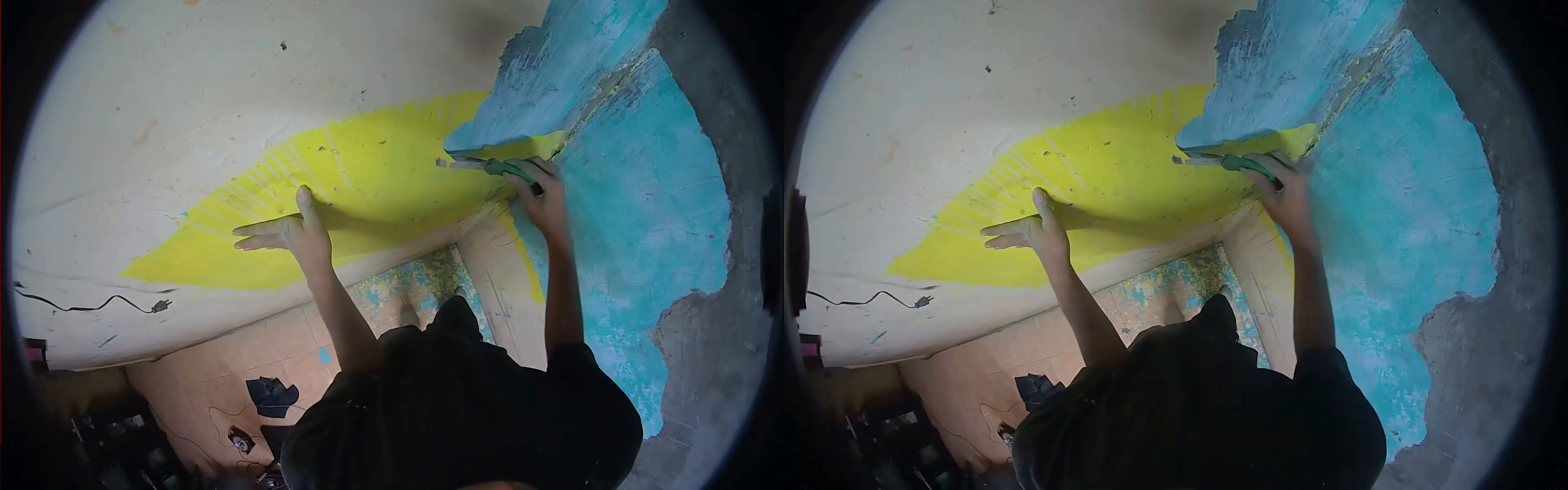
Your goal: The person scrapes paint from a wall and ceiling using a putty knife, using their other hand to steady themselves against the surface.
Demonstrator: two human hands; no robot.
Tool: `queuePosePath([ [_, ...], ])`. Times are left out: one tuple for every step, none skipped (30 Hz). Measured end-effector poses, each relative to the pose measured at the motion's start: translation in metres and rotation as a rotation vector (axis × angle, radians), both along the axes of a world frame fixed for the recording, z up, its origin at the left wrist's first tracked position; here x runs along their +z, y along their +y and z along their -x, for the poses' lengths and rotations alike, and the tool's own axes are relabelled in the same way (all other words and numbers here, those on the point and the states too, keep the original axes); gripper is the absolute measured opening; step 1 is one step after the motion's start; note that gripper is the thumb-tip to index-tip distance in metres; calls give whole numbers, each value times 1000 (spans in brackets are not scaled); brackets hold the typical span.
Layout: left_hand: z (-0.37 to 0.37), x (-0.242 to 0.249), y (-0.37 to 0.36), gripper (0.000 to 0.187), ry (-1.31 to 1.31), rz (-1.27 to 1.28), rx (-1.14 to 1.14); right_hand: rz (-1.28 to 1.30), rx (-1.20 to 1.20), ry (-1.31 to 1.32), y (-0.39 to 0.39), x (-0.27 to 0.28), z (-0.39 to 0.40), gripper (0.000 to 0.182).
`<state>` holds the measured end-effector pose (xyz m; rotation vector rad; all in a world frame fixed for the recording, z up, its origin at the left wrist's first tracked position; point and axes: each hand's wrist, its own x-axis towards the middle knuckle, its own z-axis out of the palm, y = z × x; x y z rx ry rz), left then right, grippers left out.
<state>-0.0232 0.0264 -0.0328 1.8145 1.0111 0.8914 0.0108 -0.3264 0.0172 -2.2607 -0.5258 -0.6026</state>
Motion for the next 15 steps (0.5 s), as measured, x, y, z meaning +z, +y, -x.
queuePosePath([
  [-1,0,1,126,1,3,4,-47,-11,24,4,-4,0,21],
  [-2,0,2,126,2,7,10,-93,-19,48,6,-6,0,21],
  [-1,0,2,126,4,8,15,-92,-15,49,8,-6,3,21],
  [-4,0,3,126,7,7,14,-90,-25,94,8,-6,9,21],
  [-4,1,2,125,9,5,9,-90,-38,137,8,-6,14,21],
  [-3,0,0,125,10,1,0,-95,-47,137,3,-8,14,21],
  [-3,1,2,125,9,-3,-8,-110,-30,72,-4,-10,12,21],
  [-2,1,3,125,8,-4,-10,-122,-7,7,-9,-11,10,21],
  [1,0,2,125,6,-3,-8,-122,-6,4,-11,-9,9,21],
  [-1,0,1,125,4,-2,-5,-141,-24,32,-12,-7,8,21],
  [-3,1,2,125,2,-1,-2,-159,-43,59,-12,-6,8,20],
  [-2,1,3,125,-1,0,1,-159,-40,56,-8,-14,8,20],
  [-3,1,2,124,-6,0,4,-248,-43,100,1,-32,9,20],
  [-3,1,4,124,-10,1,7,-338,-46,145,11,-48,10,21],
  [0,1,3,124,-10,0,9,-339,-44,145,23,-61,13,21],
])
